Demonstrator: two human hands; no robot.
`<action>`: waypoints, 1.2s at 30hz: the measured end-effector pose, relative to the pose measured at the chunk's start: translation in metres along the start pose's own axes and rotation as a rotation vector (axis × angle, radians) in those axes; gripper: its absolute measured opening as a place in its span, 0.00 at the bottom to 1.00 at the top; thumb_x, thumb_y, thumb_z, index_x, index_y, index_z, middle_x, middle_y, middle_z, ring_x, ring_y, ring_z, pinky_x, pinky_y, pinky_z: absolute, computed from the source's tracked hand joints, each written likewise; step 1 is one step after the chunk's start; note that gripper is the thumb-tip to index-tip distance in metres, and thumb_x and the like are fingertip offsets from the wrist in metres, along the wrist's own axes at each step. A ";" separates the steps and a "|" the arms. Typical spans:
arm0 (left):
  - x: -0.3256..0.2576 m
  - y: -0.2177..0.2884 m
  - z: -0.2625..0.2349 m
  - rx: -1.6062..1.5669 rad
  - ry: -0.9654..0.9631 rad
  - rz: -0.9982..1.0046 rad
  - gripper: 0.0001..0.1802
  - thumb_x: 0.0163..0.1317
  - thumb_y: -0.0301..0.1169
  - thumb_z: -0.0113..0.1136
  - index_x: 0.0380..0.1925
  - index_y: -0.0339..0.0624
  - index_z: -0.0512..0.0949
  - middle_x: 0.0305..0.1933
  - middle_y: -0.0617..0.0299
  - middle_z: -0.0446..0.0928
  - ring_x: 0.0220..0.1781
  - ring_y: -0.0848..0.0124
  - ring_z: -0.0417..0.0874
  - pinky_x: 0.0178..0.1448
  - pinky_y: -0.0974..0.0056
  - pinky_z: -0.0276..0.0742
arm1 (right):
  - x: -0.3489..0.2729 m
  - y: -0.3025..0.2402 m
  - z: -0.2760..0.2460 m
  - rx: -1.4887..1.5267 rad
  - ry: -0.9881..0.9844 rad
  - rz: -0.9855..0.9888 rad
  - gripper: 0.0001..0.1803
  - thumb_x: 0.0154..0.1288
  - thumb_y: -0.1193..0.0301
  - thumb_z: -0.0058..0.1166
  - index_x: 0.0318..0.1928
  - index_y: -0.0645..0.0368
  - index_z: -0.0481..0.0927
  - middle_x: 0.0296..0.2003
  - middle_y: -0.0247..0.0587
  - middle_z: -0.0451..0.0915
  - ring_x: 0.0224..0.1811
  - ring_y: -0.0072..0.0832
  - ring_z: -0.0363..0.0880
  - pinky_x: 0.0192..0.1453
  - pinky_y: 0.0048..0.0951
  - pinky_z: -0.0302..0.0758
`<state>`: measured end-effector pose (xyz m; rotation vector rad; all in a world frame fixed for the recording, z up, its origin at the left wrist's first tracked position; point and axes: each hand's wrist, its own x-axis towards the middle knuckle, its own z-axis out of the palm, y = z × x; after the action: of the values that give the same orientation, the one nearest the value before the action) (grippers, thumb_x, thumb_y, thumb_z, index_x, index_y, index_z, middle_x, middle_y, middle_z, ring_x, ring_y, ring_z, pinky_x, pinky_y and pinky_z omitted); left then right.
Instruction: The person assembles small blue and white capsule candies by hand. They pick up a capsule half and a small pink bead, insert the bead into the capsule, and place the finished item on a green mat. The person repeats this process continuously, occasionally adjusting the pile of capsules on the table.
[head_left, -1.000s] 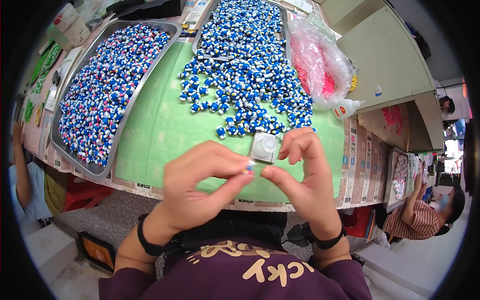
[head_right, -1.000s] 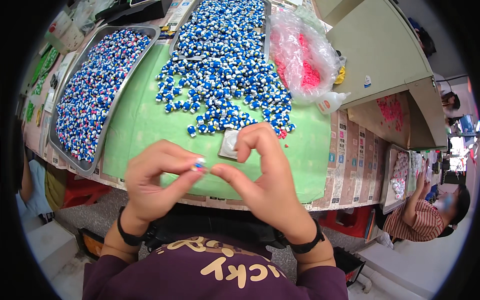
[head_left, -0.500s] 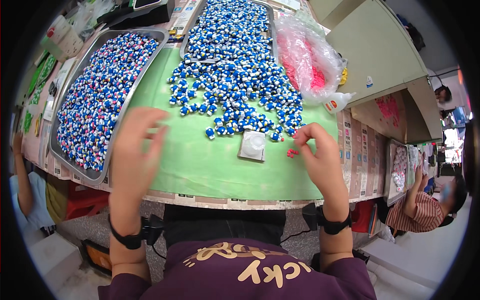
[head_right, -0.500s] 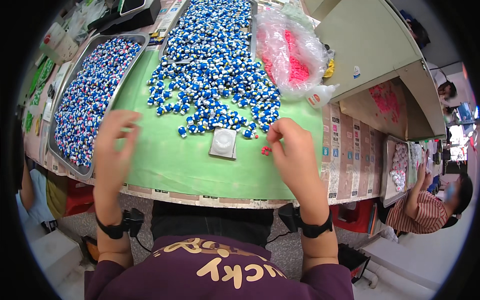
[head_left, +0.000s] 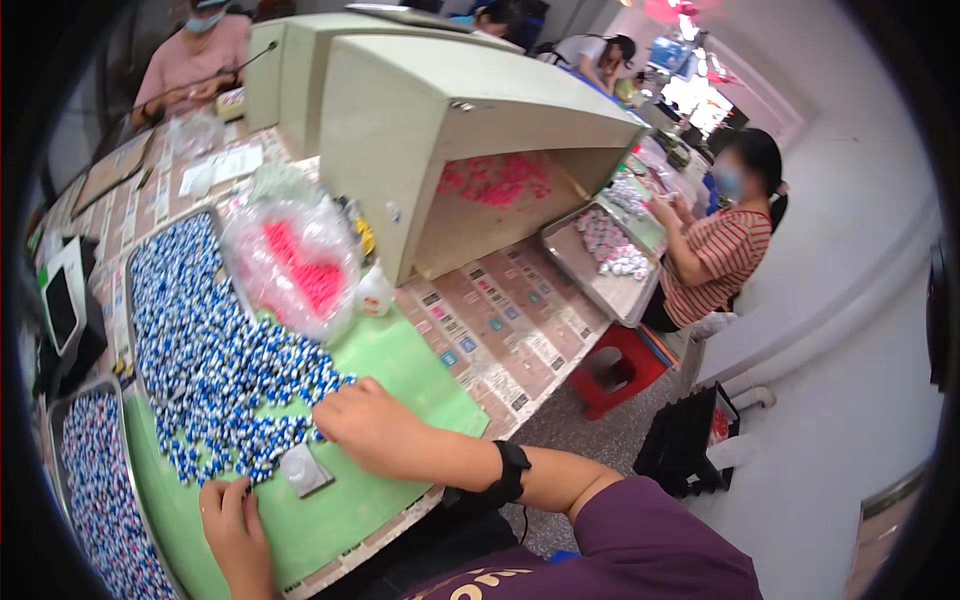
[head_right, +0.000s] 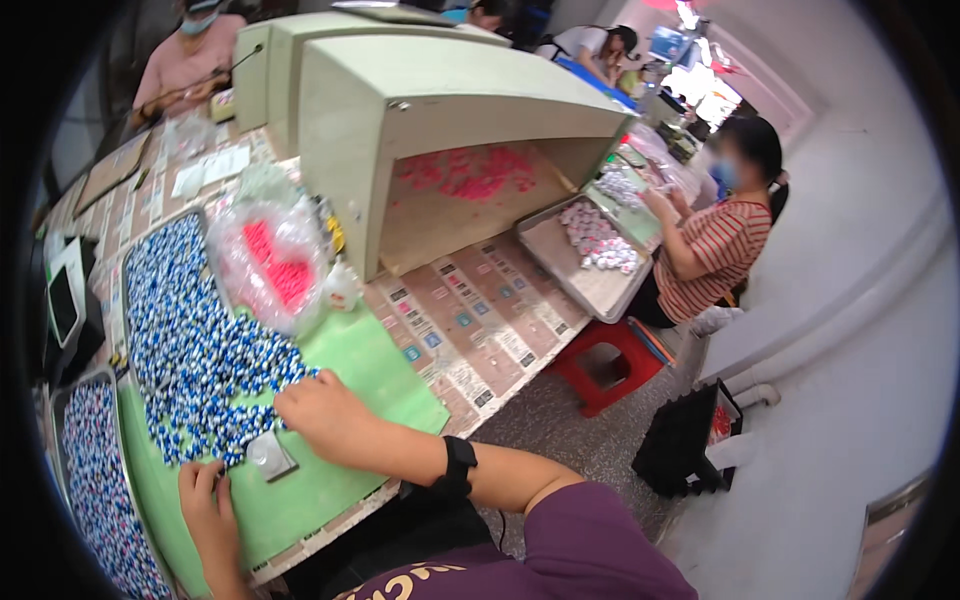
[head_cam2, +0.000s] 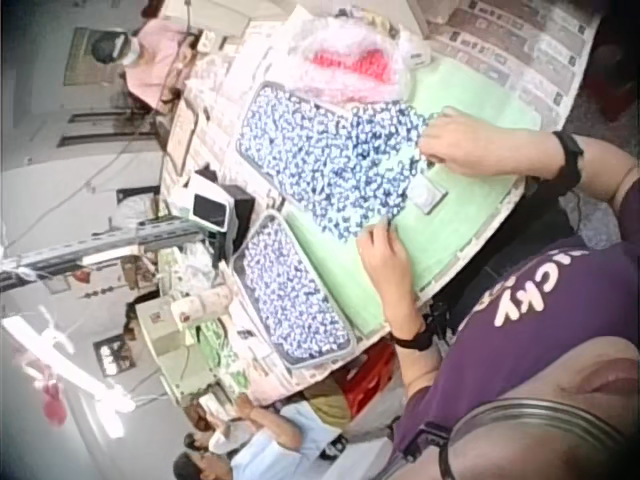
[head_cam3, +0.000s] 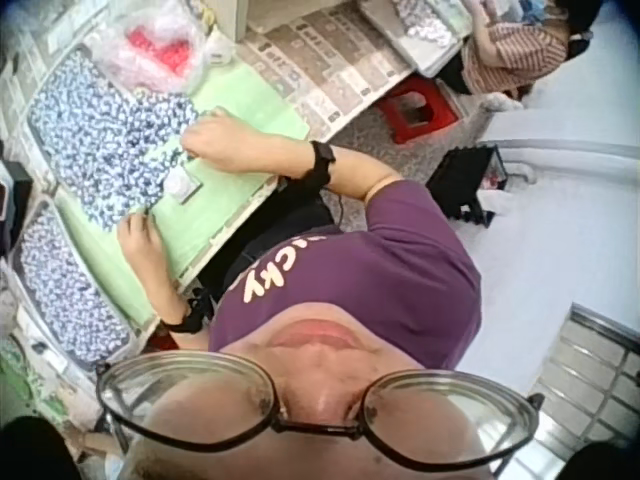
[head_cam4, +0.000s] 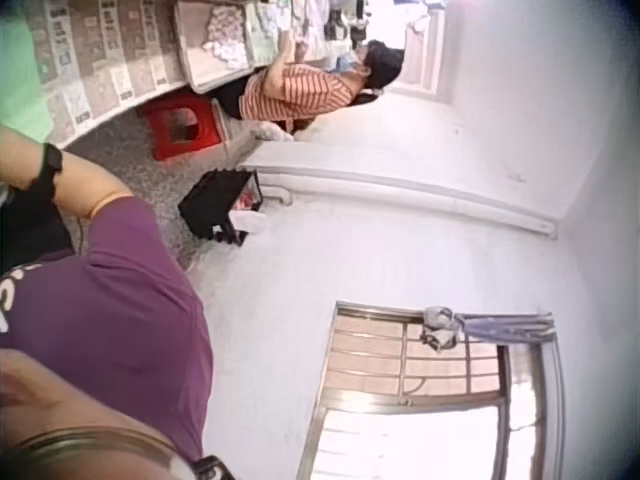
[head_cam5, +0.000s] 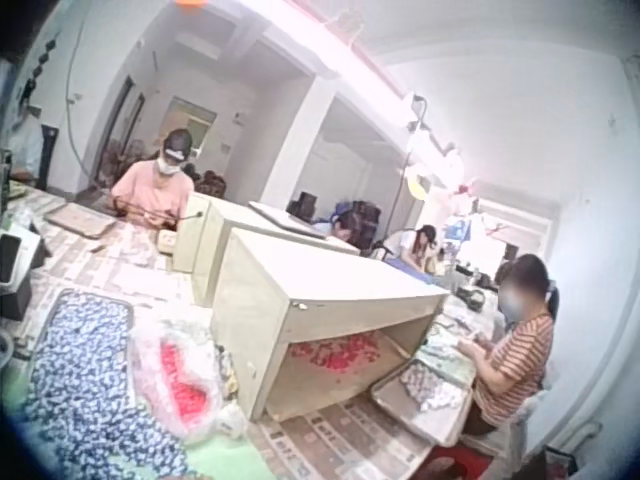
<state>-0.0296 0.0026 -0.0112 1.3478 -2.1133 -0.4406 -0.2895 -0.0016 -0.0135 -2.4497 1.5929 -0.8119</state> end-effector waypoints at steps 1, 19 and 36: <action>0.001 0.002 0.000 -0.005 0.025 0.033 0.12 0.54 0.14 0.57 0.40 0.31 0.75 0.39 0.51 0.70 0.41 0.54 0.74 0.47 0.58 0.72 | -0.004 0.000 -0.003 -0.019 -0.008 0.003 0.04 0.57 0.73 0.50 0.34 0.55 0.73 0.32 0.37 0.75 0.40 0.37 0.76 0.45 0.38 0.66; -0.011 0.045 -0.030 -1.015 -0.177 -0.317 0.07 0.66 0.21 0.55 0.42 0.32 0.80 0.43 0.56 0.80 0.37 0.72 0.79 0.43 0.68 0.75 | 0.003 -0.064 -0.037 0.878 0.064 -0.140 0.10 0.56 0.84 0.53 0.35 0.60 0.68 0.31 0.39 0.69 0.35 0.37 0.70 0.41 0.34 0.67; -0.012 0.054 -0.010 -1.432 -0.161 -0.331 0.08 0.60 0.30 0.63 0.30 0.36 0.76 0.34 0.57 0.76 0.27 0.74 0.76 0.29 0.72 0.72 | 0.003 -0.081 -0.043 1.181 -0.080 0.112 0.07 0.59 0.82 0.61 0.34 0.61 0.74 0.35 0.39 0.78 0.39 0.31 0.78 0.45 0.29 0.74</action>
<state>-0.0569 0.0373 0.0232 0.7123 -1.0410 -1.7726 -0.2438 0.0397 0.0542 -1.4826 0.7797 -1.1468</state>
